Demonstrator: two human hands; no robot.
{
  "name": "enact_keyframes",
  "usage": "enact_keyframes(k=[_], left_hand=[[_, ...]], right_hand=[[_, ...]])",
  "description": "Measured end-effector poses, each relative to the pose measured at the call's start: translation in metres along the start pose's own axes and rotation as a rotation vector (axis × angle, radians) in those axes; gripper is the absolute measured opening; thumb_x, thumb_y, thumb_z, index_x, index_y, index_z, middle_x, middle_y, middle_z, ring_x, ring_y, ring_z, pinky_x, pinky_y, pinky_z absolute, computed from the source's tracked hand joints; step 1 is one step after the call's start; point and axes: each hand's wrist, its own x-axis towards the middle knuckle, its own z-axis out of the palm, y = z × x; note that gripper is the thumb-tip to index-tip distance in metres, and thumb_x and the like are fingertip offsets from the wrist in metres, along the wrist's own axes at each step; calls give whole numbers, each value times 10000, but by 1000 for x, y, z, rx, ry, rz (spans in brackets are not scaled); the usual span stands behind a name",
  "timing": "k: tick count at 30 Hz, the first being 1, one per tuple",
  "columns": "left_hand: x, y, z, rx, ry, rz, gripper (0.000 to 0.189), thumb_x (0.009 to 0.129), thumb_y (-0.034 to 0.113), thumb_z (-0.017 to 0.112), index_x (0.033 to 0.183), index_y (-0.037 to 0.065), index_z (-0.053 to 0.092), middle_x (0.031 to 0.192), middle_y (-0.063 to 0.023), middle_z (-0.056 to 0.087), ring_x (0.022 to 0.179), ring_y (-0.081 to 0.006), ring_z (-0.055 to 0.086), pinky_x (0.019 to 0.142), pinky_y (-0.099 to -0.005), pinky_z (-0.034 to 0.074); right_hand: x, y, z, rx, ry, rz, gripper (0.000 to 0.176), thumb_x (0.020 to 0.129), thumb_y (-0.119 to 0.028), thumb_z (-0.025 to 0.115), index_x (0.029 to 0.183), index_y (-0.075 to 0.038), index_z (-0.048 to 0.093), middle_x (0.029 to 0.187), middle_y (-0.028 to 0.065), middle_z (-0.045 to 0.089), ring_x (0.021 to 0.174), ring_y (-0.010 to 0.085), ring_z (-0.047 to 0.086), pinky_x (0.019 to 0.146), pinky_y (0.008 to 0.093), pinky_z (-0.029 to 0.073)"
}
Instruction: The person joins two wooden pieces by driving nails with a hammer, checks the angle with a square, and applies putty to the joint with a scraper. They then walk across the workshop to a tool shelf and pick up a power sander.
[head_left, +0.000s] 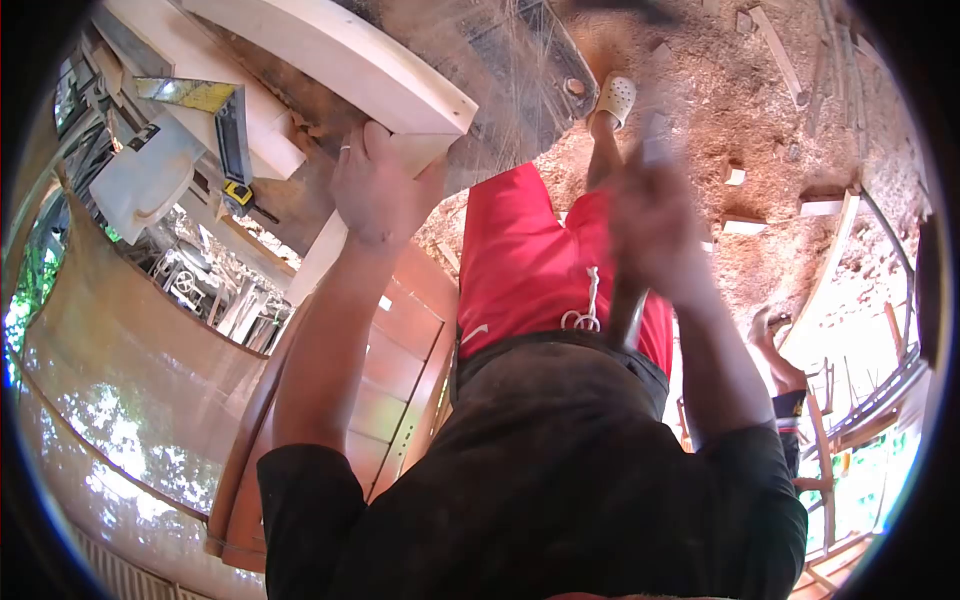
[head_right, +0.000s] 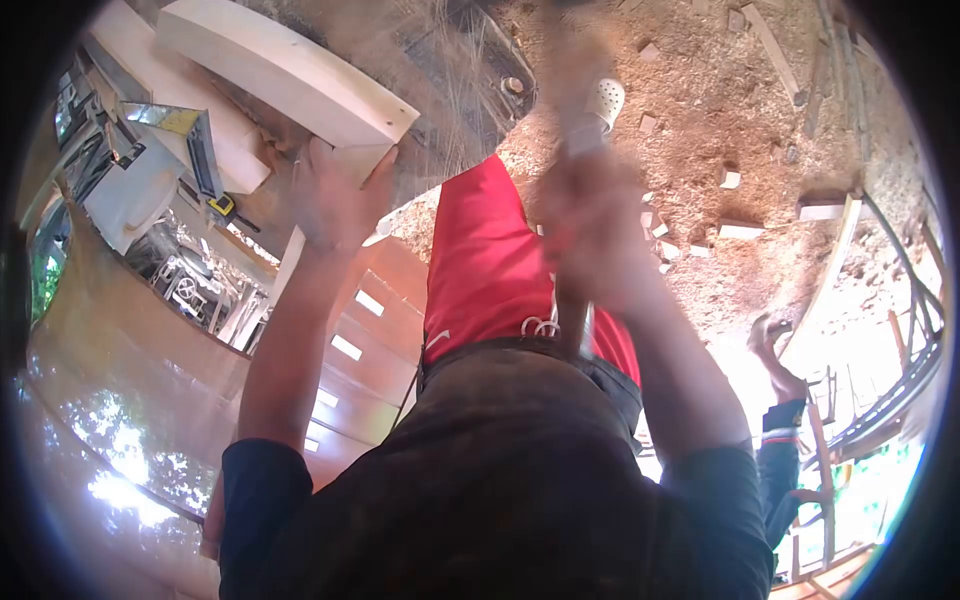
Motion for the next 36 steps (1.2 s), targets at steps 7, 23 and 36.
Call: enact_keyframes(k=[7,23,36], left_hand=[[-4,0,-2,-3,-30,-1,580,722,341,859,1085,20,540,1010,-194,627,883,-410,677,762,-511,572],[-8,-3,3,-33,-16,-29,713,754,472,887,1186,-11,589,1095,-217,671,1042,-439,664,867,-535,543],[15,1,-6,-192,61,-81,629,721,484,903,1048,-4,678,1052,-196,711,1030,-425,686,853,-519,552]], right_hand=[[14,-39,-9,334,131,102,119,991,-94,553,1040,11,530,673,61,573,500,140,571,487,303,489],[19,12,6,-89,-166,202,293,949,-227,685,1000,22,540,687,105,637,586,164,659,563,359,526],[29,-8,-2,-261,-91,86,394,951,-286,716,1155,22,579,802,126,633,708,235,643,664,397,525]])
